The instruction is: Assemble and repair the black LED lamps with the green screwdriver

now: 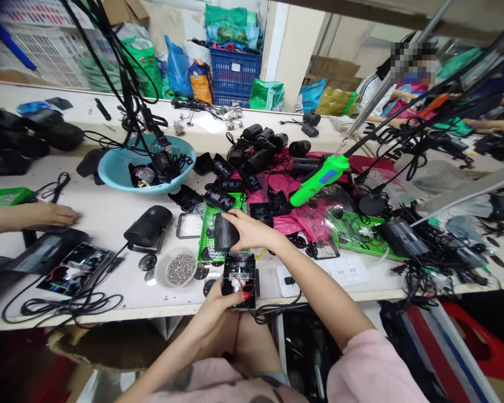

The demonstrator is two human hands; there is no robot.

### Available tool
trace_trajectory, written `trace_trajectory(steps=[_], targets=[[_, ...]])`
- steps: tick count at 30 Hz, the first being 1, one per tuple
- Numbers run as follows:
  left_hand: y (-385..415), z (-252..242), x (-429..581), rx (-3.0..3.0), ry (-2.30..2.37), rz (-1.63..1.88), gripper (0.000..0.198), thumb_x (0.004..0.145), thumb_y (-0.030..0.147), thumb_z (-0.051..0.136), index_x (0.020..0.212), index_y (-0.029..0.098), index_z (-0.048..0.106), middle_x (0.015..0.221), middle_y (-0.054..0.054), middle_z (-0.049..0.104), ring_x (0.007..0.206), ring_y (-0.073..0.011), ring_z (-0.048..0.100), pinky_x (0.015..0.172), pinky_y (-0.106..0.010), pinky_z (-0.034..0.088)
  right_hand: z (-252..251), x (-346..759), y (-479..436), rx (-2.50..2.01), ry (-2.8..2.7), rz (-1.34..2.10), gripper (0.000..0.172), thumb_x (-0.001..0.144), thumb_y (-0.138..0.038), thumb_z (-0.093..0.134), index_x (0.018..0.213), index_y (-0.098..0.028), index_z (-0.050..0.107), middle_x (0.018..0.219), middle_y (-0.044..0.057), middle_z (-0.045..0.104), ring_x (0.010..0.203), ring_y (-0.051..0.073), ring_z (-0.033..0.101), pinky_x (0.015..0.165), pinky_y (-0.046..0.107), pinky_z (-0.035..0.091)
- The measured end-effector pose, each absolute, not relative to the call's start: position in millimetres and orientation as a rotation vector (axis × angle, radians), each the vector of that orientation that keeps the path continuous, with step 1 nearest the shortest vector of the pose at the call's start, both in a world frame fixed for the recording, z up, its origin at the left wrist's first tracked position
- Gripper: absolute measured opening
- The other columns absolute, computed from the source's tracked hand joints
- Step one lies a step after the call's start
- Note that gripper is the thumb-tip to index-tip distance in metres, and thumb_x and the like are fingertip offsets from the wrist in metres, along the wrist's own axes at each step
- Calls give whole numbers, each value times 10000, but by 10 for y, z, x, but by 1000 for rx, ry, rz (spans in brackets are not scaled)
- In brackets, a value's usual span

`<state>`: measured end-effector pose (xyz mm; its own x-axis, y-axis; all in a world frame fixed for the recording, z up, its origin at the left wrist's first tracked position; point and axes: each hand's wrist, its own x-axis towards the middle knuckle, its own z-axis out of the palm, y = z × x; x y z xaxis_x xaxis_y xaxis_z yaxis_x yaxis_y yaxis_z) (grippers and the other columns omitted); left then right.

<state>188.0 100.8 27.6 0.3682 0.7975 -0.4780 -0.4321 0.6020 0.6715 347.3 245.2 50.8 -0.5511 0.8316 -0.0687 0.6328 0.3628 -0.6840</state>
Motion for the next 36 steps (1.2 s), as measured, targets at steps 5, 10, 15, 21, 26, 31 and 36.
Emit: trace_trajectory(steps=[5, 10, 15, 21, 26, 31, 36], targets=[[1023, 295, 1834, 326, 819, 798, 614, 607, 84, 806, 1188, 196, 645, 1156, -76, 751, 1063, -247, 674, 985, -367, 479, 975, 3848, 2047, -1346, -2052, 925, 966, 731, -234, 781, 1558, -239, 282, 1590, 114, 284, 1482, 250, 330, 1228, 420, 333], [1087, 272, 1826, 225, 723, 799, 290, 646, 147, 808, 925, 169, 730, 934, -47, 770, 872, -202, 692, 840, -304, 534, 1161, 4126, 1254, -1381, -1724, 1165, 974, 716, -228, 826, 1530, -400, 320, 1626, 10, 281, 1499, 258, 318, 1230, 451, 337], [1145, 332, 1868, 45, 744, 848, 153, 750, 247, 769, 889, 184, 753, 909, -25, 760, 804, -182, 667, 737, -285, 564, 940, 4066, 741, -1472, -1590, 1159, 1017, 690, -223, 862, 1509, -471, 313, 1643, -17, 229, 1524, 256, 261, 1231, 436, 324], [1134, 359, 1897, 104, 836, 860, 250, 808, 370, 756, 1007, 219, 746, 1156, -40, 735, 1113, -255, 633, 909, -355, 552, 854, 3882, 780, -1455, -1711, 1085, 1021, 691, -226, 857, 1527, -424, 307, 1642, 27, 231, 1530, 269, 237, 1231, 455, 320], [1131, 380, 1886, 175, 837, 850, 455, 791, 480, 759, 1161, 219, 714, 1271, -71, 699, 1218, -296, 590, 985, -396, 520, 791, 3846, 902, -1356, -1652, 1191, 979, 707, -277, 852, 1526, -402, 330, 1649, 36, 224, 1539, 269, 220, 1238, 465, 301], [1167, 511, 1880, 188, 768, 840, 431, 917, 507, 609, 1236, 229, 692, 1284, -58, 701, 1271, -300, 571, 1060, -433, 470, 537, 3929, 959, -1176, -1440, 1324, 1074, 663, -526, 862, 1544, -362, 270, 1656, 77, 251, 1537, 284, 231, 1237, 474, 281], [1188, 618, 1921, 228, 666, 831, 434, 950, 504, 574, 1281, 243, 678, 1334, -38, 680, 1312, -288, 547, 1131, -438, 408, 406, 3999, 960, -1169, -1388, 1251, 1134, 633, -633, 828, 1550, -307, 247, 1647, 99, 274, 1534, 300, 236, 1252, 485, 247]])
